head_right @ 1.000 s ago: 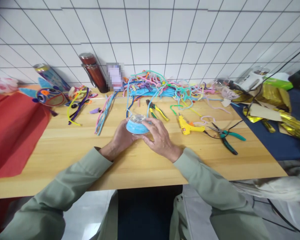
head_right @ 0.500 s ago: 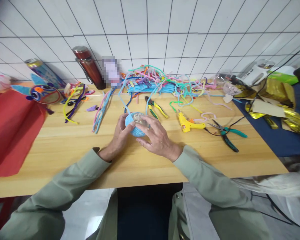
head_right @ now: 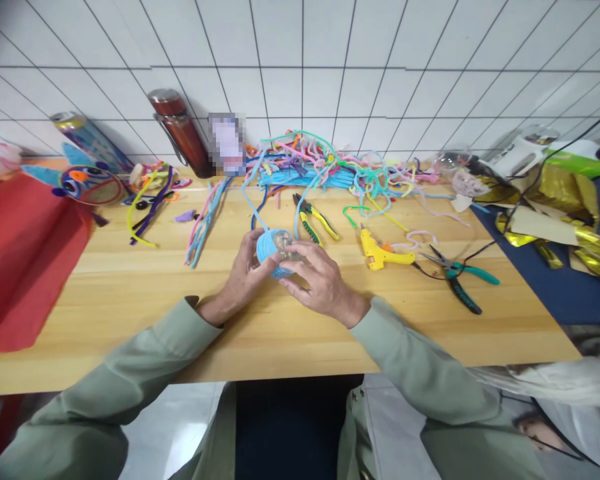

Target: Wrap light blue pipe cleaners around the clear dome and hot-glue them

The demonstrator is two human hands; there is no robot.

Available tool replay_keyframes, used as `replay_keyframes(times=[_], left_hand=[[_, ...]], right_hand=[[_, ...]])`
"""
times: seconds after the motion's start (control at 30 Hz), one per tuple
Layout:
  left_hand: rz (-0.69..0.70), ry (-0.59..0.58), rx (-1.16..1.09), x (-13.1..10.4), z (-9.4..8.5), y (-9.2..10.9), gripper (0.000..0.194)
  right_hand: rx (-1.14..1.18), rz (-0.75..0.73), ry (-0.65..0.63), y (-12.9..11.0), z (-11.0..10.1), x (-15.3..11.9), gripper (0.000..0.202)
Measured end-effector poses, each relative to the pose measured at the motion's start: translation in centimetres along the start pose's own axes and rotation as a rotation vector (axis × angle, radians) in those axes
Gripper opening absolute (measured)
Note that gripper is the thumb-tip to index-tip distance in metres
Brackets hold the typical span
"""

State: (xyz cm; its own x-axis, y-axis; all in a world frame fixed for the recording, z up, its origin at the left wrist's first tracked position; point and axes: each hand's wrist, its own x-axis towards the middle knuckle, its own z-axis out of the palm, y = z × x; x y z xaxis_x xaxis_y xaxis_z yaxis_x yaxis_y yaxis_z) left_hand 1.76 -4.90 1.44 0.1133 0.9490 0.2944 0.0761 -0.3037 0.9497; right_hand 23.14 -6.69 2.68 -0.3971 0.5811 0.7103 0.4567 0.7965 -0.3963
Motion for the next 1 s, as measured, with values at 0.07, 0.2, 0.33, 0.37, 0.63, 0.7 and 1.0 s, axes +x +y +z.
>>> replay_keyframes(times=[0.07, 0.2, 0.33, 0.37, 0.63, 0.7, 1.0], left_hand=[[0.076, 0.005, 0.108, 0.1, -0.3, -0.3, 0.064], [0.250, -0.032, 0.293, 0.4, -0.9, -0.9, 0.067], [0.280, -0.046, 0.375, 0.3, -1.2, -1.0, 0.067], [0.278, -0.050, 0.376, 0.3, -1.3, -1.0, 0.068], [0.333, -0.078, 0.347, -0.3, -1.6, -1.5, 0.067], [0.342, -0.084, 0.331, -0.3, -1.6, -1.6, 0.067], [0.358, -0.100, 0.343, -0.4, -1.5, -1.5, 0.067]], right_hand=[[0.017, 0.013, 0.007, 0.0, -0.1, 0.0, 0.023], [-0.001, 0.057, 0.019, 0.1, -1.3, 0.6, 0.019], [-0.165, 0.231, 0.189, 1.8, -5.1, 0.7, 0.029], [-0.224, 0.287, 0.213, 2.6, -6.5, 0.3, 0.028], [-0.747, 0.493, -0.280, 9.1, -14.1, -6.8, 0.041], [-0.763, 0.486, -0.305, 9.6, -14.1, -7.8, 0.044], [-0.784, 0.487, -0.367, 10.0, -14.5, -7.0, 0.053]])
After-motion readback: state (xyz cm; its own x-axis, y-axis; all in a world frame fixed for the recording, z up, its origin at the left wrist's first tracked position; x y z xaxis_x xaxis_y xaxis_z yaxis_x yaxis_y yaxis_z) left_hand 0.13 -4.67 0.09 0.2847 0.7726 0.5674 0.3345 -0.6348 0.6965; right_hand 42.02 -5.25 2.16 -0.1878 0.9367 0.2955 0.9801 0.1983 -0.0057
